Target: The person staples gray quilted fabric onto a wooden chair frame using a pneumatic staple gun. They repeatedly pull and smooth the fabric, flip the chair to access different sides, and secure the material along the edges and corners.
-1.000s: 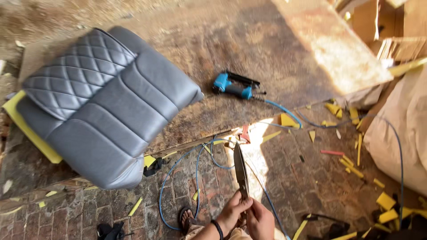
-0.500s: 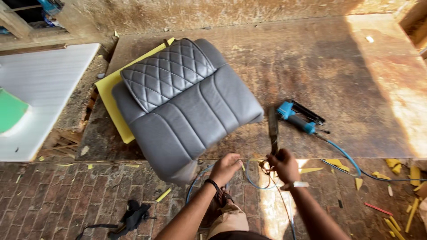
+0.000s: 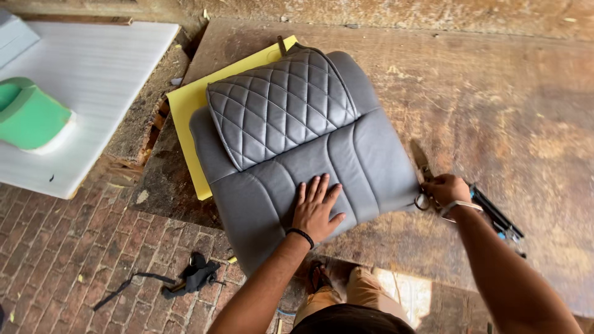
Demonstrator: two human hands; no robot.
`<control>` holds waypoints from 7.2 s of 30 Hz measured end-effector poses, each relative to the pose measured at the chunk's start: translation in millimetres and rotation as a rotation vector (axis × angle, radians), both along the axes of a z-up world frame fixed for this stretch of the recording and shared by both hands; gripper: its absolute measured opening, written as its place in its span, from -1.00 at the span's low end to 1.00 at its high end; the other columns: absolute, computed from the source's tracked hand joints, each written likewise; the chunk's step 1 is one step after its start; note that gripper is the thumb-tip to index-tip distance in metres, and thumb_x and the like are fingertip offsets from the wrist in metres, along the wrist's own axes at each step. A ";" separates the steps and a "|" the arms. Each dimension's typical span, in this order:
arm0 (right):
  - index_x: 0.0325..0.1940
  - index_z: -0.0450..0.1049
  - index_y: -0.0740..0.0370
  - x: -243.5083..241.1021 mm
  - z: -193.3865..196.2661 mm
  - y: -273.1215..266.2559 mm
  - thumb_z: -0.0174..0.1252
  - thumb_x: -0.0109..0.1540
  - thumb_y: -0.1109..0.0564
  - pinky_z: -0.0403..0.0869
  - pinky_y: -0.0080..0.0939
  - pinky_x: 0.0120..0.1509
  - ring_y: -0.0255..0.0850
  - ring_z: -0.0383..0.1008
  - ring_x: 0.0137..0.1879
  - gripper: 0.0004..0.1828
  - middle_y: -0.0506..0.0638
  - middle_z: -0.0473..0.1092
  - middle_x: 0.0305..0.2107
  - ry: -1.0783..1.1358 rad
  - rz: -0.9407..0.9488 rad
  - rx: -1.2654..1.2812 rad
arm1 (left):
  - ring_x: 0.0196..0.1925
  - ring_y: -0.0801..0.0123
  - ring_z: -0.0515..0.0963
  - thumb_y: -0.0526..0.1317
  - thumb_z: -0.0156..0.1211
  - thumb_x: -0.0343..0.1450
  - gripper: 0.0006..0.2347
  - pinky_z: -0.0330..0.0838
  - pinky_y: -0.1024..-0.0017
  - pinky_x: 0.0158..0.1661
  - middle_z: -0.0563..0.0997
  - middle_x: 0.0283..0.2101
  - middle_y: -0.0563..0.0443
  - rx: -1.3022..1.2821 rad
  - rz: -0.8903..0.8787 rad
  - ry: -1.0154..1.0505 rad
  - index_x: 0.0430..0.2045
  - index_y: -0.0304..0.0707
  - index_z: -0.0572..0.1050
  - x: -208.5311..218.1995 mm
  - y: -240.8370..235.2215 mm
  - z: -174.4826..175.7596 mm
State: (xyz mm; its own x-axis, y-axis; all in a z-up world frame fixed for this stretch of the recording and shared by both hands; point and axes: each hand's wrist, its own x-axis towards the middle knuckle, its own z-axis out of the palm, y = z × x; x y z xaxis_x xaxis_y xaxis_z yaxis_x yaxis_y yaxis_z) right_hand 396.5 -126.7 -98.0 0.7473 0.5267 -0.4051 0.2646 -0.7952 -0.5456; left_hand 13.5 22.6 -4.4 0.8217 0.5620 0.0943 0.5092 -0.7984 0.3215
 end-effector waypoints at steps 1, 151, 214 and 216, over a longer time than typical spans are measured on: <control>-0.06 0.66 0.34 9.7 0.3 2.2 0.41 0.15 -0.04 0.55 0.02 -0.11 -0.03 0.61 -0.23 -0.57 0.17 0.63 -0.32 0.095 0.028 -0.034 | 0.54 -0.04 0.01 0.13 0.17 0.38 -0.36 -0.24 -0.16 0.42 0.07 0.51 -0.22 0.024 -0.002 0.005 0.39 0.04 0.22 6.1 6.2 -2.6; -0.41 0.41 0.27 -102.4 247.1 262.3 0.25 0.36 -0.02 0.41 -0.35 -0.50 -0.35 0.47 -0.55 -0.62 -0.01 0.46 -0.60 0.557 0.163 1.694 | 0.04 -0.40 0.48 0.23 0.12 0.41 -0.19 0.49 -0.16 -0.05 0.05 0.35 -0.70 0.509 -0.405 0.521 0.46 0.17 -0.25 183.7 176.2 392.2; 0.09 0.46 0.26 -172.0 311.8 186.4 0.23 0.05 0.28 0.61 -0.23 -0.19 -0.23 0.60 -0.18 -0.51 0.06 0.55 -0.20 0.178 0.033 1.204 | 0.17 -0.25 0.49 0.14 -0.09 0.56 -0.42 0.38 -0.14 0.13 0.36 0.27 -0.47 0.471 -0.127 0.119 0.47 -0.03 0.03 90.4 236.6 363.8; 0.09 0.47 0.28 -171.9 313.2 190.8 0.22 0.07 0.29 0.60 -0.23 -0.23 -0.21 0.59 -0.21 -0.52 0.09 0.54 -0.22 0.201 0.005 1.174 | 0.02 -0.24 0.54 0.16 0.03 0.48 -0.36 0.44 -0.13 0.01 0.40 0.18 -0.51 0.755 -0.182 0.126 0.45 -0.02 0.06 86.6 231.0 352.7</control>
State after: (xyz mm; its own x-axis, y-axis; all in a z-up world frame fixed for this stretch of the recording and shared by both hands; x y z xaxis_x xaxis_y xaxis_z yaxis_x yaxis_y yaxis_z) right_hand 224.6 64.1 215.2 0.7226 0.6562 0.2174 0.0932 0.2192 -0.9712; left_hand 100.2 253.6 348.3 0.9244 0.2387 0.2974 0.3463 -0.8521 -0.3925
